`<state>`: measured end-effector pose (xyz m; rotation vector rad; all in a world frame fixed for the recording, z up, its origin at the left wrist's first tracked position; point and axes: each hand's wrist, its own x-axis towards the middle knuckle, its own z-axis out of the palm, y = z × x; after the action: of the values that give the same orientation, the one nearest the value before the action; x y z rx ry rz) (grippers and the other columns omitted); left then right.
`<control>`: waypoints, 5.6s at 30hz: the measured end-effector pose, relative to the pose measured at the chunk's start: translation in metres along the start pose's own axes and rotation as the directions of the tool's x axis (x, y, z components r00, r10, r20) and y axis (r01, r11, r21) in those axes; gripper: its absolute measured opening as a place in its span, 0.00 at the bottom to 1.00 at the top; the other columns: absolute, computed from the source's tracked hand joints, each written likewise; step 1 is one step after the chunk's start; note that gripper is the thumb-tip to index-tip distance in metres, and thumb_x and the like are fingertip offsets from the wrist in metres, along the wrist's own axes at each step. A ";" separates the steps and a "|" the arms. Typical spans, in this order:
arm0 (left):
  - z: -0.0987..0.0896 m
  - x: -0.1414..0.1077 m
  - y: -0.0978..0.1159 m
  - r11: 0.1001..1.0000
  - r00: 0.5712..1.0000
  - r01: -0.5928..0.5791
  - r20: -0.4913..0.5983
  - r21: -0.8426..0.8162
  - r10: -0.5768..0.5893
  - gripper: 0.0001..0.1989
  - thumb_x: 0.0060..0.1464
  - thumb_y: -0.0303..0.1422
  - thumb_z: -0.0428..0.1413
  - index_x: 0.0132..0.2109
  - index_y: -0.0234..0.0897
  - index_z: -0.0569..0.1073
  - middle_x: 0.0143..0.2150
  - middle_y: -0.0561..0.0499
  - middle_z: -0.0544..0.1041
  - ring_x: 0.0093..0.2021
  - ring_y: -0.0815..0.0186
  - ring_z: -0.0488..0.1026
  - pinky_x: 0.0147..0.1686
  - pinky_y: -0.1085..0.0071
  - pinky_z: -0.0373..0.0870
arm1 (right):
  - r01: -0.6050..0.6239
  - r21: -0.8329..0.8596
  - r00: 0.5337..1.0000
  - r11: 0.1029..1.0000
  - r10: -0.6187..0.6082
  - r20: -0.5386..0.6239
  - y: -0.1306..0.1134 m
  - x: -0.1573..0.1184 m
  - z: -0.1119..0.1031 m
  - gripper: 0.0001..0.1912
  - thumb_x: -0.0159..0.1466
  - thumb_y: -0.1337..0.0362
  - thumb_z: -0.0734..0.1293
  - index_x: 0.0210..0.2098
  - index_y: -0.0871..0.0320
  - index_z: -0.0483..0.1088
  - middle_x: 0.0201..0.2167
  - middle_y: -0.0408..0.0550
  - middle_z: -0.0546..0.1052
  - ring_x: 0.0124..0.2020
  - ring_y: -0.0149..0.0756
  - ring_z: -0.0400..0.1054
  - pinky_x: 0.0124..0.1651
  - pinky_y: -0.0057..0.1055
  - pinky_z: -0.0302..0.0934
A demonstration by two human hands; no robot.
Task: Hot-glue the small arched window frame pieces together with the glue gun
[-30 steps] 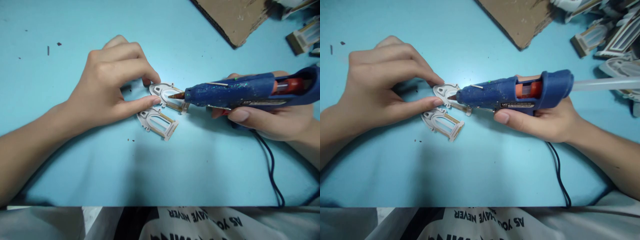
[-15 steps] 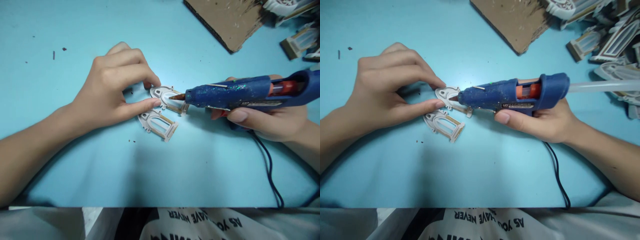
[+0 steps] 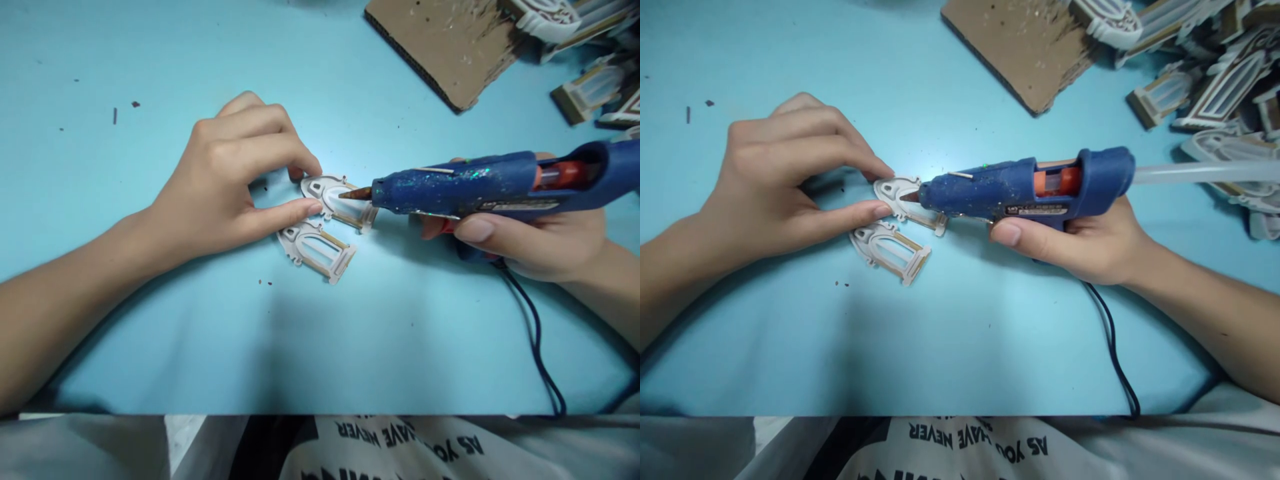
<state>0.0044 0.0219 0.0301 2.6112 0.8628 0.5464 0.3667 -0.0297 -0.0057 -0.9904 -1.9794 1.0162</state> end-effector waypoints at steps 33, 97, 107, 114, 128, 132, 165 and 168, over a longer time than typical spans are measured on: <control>0.020 -0.010 -0.017 0.978 0.971 -0.203 -0.139 -0.042 0.196 0.16 0.73 0.27 0.56 0.59 0.47 0.83 0.60 0.46 0.83 0.54 0.61 0.78 0.55 0.56 0.78 | -0.087 0.269 0.972 0.959 0.141 -0.189 -0.017 0.016 0.023 0.23 0.66 0.39 0.81 0.33 0.54 0.85 0.27 0.49 0.83 0.28 0.44 0.78 0.32 0.39 0.71; 0.015 0.012 -0.013 0.992 0.993 -0.071 0.091 -0.104 0.081 0.26 0.66 0.64 0.60 0.57 0.54 0.84 0.55 0.42 0.80 0.57 0.49 0.76 0.64 0.48 0.71 | 0.077 0.019 0.986 0.997 -0.079 0.144 -0.006 0.015 -0.004 0.12 0.75 0.56 0.76 0.37 0.53 0.77 0.29 0.44 0.78 0.32 0.36 0.66 0.35 0.36 0.61; 0.009 0.016 -0.010 0.979 0.981 -0.191 -0.003 -0.076 0.192 0.12 0.71 0.48 0.62 0.51 0.51 0.86 0.53 0.46 0.84 0.50 0.56 0.80 0.57 0.55 0.76 | 0.041 0.021 0.982 0.999 -0.044 0.184 -0.006 0.013 -0.012 0.07 0.75 0.55 0.76 0.45 0.49 0.78 0.36 0.45 0.81 0.36 0.39 0.67 0.39 0.40 0.60; 0.012 0.015 -0.012 0.980 0.979 -0.197 0.053 0.002 0.197 0.13 0.73 0.46 0.61 0.52 0.49 0.87 0.55 0.43 0.85 0.52 0.55 0.82 0.57 0.53 0.78 | 0.068 -0.013 0.975 0.998 -0.064 0.211 -0.006 0.015 -0.010 0.12 0.78 0.53 0.74 0.41 0.52 0.76 0.34 0.44 0.79 0.35 0.37 0.65 0.40 0.39 0.61; 0.014 0.017 -0.013 0.982 0.980 -0.191 0.048 -0.008 0.191 0.13 0.74 0.45 0.60 0.52 0.48 0.88 0.54 0.44 0.85 0.51 0.57 0.81 0.55 0.55 0.80 | 0.050 -0.051 0.958 0.997 -0.033 0.286 -0.012 0.019 -0.017 0.11 0.77 0.57 0.74 0.39 0.52 0.73 0.33 0.44 0.79 0.36 0.39 0.67 0.40 0.39 0.63; 0.013 0.017 -0.013 0.981 0.980 -0.193 0.038 -0.018 0.193 0.12 0.74 0.43 0.60 0.51 0.48 0.88 0.54 0.44 0.85 0.51 0.57 0.81 0.56 0.55 0.80 | 0.053 -0.056 0.956 0.997 -0.035 0.292 -0.013 0.020 -0.019 0.12 0.78 0.56 0.73 0.39 0.52 0.72 0.33 0.44 0.79 0.37 0.39 0.67 0.40 0.39 0.63; 0.013 0.012 -0.015 0.944 0.944 -0.317 0.063 -0.094 0.323 0.20 0.73 0.51 0.60 0.60 0.47 0.85 0.44 0.44 0.82 0.43 0.61 0.76 0.50 0.60 0.76 | -0.025 0.056 0.986 0.998 0.016 0.167 -0.010 0.013 -0.010 0.20 0.76 0.47 0.75 0.35 0.54 0.76 0.31 0.46 0.77 0.31 0.35 0.66 0.33 0.38 0.59; 0.013 0.014 -0.015 0.968 0.963 -0.209 0.142 -0.137 0.228 0.22 0.72 0.56 0.57 0.55 0.48 0.87 0.45 0.43 0.84 0.45 0.59 0.77 0.52 0.59 0.77 | 0.033 0.025 0.984 0.999 -0.037 0.177 -0.012 0.015 -0.011 0.11 0.77 0.51 0.75 0.42 0.50 0.79 0.33 0.46 0.81 0.33 0.39 0.68 0.38 0.41 0.63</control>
<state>0.0130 0.0398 0.0162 2.6108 0.4793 0.4276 0.3652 -0.0180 0.0126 -0.8759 -2.1168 1.1380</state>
